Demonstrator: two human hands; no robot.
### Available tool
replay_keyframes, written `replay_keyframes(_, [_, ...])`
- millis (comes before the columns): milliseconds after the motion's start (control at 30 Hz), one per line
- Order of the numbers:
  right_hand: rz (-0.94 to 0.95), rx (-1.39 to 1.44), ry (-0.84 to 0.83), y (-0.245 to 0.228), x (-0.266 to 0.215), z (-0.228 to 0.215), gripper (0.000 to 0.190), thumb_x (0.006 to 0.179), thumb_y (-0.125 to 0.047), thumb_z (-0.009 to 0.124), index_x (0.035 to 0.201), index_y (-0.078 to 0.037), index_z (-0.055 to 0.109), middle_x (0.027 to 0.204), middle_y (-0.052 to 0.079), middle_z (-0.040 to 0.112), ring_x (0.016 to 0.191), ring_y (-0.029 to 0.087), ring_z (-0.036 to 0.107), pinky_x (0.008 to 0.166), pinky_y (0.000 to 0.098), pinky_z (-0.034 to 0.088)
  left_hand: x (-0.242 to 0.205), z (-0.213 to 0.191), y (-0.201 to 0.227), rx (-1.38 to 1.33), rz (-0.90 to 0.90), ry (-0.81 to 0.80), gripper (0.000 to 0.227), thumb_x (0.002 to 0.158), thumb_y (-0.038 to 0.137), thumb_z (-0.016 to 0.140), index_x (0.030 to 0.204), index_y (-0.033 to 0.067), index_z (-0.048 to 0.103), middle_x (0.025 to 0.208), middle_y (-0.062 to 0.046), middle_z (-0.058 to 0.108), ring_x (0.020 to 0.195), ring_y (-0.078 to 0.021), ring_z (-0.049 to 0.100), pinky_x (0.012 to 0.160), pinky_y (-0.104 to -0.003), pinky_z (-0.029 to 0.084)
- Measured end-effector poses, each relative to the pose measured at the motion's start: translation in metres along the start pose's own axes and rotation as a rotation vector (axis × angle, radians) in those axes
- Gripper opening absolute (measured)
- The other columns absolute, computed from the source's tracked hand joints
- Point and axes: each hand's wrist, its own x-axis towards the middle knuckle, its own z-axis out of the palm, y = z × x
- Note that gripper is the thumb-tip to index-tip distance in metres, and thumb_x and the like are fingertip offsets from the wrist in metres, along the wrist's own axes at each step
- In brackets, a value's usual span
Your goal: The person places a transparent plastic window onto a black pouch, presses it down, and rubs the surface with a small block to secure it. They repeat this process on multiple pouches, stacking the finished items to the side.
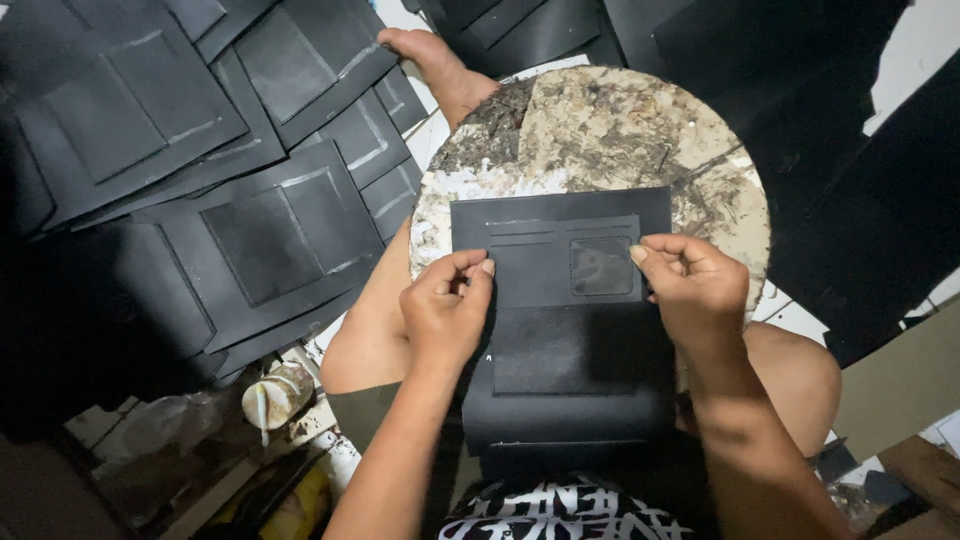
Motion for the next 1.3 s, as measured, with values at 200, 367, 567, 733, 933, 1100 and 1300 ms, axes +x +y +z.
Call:
replay_keyframes(200, [-0.042,-0.033,-0.025,0.001,0.000,-0.001,0.014,0.095,0.000,0.076,0.107,0.007,0.073,0.068,0.013,0.065,0.052,0.010,0.057,0.044,0.0208,0.049,0.002,-0.002,0.003,0.024,0.008,-0.006,0.013,0.078,0.005,0.083,0.091,0.0068,0.083,0.065,-0.006,0.072,0.051,-0.0118,0.060,0.048,-0.027,0.052])
replay_keyframes(367, [-0.051,-0.023,-0.033,-0.003,-0.001,-0.001,0.015,0.095,0.001,0.076,0.107,0.009,0.072,0.068,0.015,0.065,0.054,0.010,0.056,0.045,0.0221,0.051,0.003,-0.002,0.005,0.042,0.011,-0.009,0.012,0.079,0.006,0.083,0.091,0.0075,0.083,0.065,-0.006,0.072,0.051,-0.0128,0.059,0.049,-0.027,0.052])
replay_keyframes(567, [-0.073,-0.039,-0.042,-0.011,0.000,0.000,0.014,0.095,0.000,0.075,0.106,0.009,0.072,0.067,0.013,0.065,0.053,0.009,0.056,0.043,0.0201,0.050,0.002,-0.001,0.005,0.062,0.016,-0.009,0.012,0.079,0.005,0.082,0.091,0.0073,0.083,0.065,-0.006,0.072,0.052,-0.0139,0.060,0.049,-0.027,0.052])
replay_keyframes(733, [-0.039,-0.051,-0.042,-0.010,0.002,0.001,0.014,0.094,0.000,0.075,0.106,0.007,0.073,0.065,0.011,0.065,0.049,0.008,0.055,0.043,0.0208,0.047,0.003,0.000,0.003,0.059,0.029,-0.013,0.012,0.079,0.005,0.083,0.091,0.0076,0.083,0.065,-0.007,0.072,0.052,-0.0152,0.061,0.049,-0.028,0.052])
replay_keyframes(933, [-0.011,-0.047,-0.032,-0.009,0.004,0.002,0.014,0.093,0.002,0.076,0.106,0.008,0.073,0.064,0.011,0.065,0.049,0.008,0.055,0.044,0.0208,0.047,0.004,-0.001,0.004,0.049,0.009,-0.017,0.012,0.079,0.005,0.082,0.091,0.0064,0.083,0.065,-0.008,0.072,0.052,-0.0139,0.060,0.049,-0.027,0.052])
replay_keyframes(1100, [0.036,-0.020,-0.034,-0.013,0.004,0.003,0.015,0.092,0.000,0.075,0.106,0.006,0.073,0.065,0.009,0.065,0.049,0.006,0.053,0.046,0.0198,0.047,0.004,-0.001,0.007,0.062,0.008,-0.014,0.013,0.078,0.005,0.083,0.091,0.0067,0.083,0.065,-0.008,0.072,0.052,-0.0137,0.060,0.049,-0.027,0.052])
replay_keyframes(1300, [-0.004,-0.074,-0.026,-0.013,0.005,0.003,0.013,0.093,0.001,0.075,0.105,0.005,0.074,0.063,0.010,0.066,0.048,0.007,0.056,0.044,0.0191,0.047,0.003,-0.002,0.005,0.063,0.000,-0.013,0.013,0.078,0.006,0.083,0.091,0.0068,0.083,0.065,-0.007,0.072,0.052,-0.0141,0.060,0.049,-0.028,0.052])
